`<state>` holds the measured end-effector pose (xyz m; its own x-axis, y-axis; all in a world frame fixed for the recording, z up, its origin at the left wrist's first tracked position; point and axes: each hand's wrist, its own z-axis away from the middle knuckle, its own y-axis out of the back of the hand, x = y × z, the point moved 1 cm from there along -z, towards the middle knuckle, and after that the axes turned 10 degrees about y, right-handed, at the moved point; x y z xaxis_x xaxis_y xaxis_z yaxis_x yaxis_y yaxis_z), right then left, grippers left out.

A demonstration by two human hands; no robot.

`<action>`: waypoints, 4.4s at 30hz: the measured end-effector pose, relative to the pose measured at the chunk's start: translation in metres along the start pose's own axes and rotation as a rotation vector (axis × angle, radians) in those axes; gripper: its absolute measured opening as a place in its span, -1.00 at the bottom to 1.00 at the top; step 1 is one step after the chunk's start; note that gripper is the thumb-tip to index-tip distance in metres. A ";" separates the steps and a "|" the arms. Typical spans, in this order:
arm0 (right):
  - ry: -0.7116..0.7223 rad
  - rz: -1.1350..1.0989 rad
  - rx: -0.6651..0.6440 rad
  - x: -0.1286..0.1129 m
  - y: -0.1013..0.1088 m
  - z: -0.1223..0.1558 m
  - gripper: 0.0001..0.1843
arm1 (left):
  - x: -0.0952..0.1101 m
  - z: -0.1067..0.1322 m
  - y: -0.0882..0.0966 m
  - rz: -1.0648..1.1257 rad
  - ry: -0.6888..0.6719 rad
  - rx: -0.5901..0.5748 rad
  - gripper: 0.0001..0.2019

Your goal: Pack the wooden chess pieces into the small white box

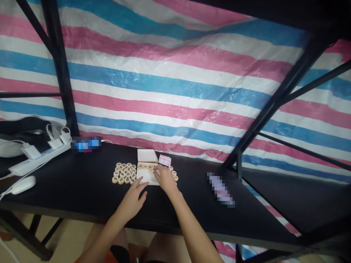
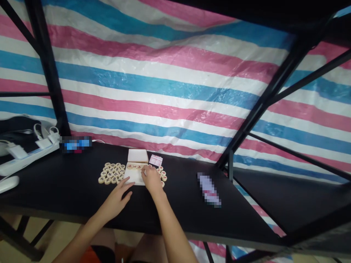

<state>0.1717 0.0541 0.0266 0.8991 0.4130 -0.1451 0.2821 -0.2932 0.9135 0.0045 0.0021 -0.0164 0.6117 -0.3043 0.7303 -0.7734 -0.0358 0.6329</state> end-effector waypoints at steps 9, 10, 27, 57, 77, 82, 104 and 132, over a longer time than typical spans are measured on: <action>0.124 0.155 -0.149 0.005 -0.005 -0.014 -0.79 | 0.001 -0.001 -0.002 -0.100 -0.020 -0.001 -0.70; 0.144 0.159 -0.159 0.004 -0.005 -0.014 -0.79 | 0.001 0.000 -0.002 -0.101 -0.020 -0.001 -0.70; 0.244 0.124 -0.274 0.004 0.003 -0.016 -0.78 | 0.004 0.001 -0.001 -0.127 -0.033 -0.004 -0.70; -0.115 0.132 0.152 0.015 0.008 0.048 -0.72 | 0.004 0.002 0.001 -0.161 -0.043 0.000 -0.74; 0.008 -0.646 0.234 -0.042 0.002 0.078 -0.82 | 0.018 0.004 0.014 0.039 0.001 -0.158 -0.77; -0.002 -0.734 0.237 -0.044 -0.005 0.074 -0.75 | 0.017 0.002 0.015 0.138 0.042 -0.179 -0.78; -0.099 -0.953 0.189 -0.041 0.001 0.076 -0.71 | 0.022 0.003 0.019 0.284 0.086 -0.230 -0.73; -0.033 -0.968 0.168 -0.044 0.001 0.078 -0.87 | 0.022 0.000 0.019 0.300 0.102 -0.246 -0.71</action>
<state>0.1583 -0.0316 0.0038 0.2624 0.5160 -0.8154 0.9436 0.0398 0.3288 0.0037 -0.0053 0.0118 0.3876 -0.1705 0.9059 -0.8648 0.2731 0.4214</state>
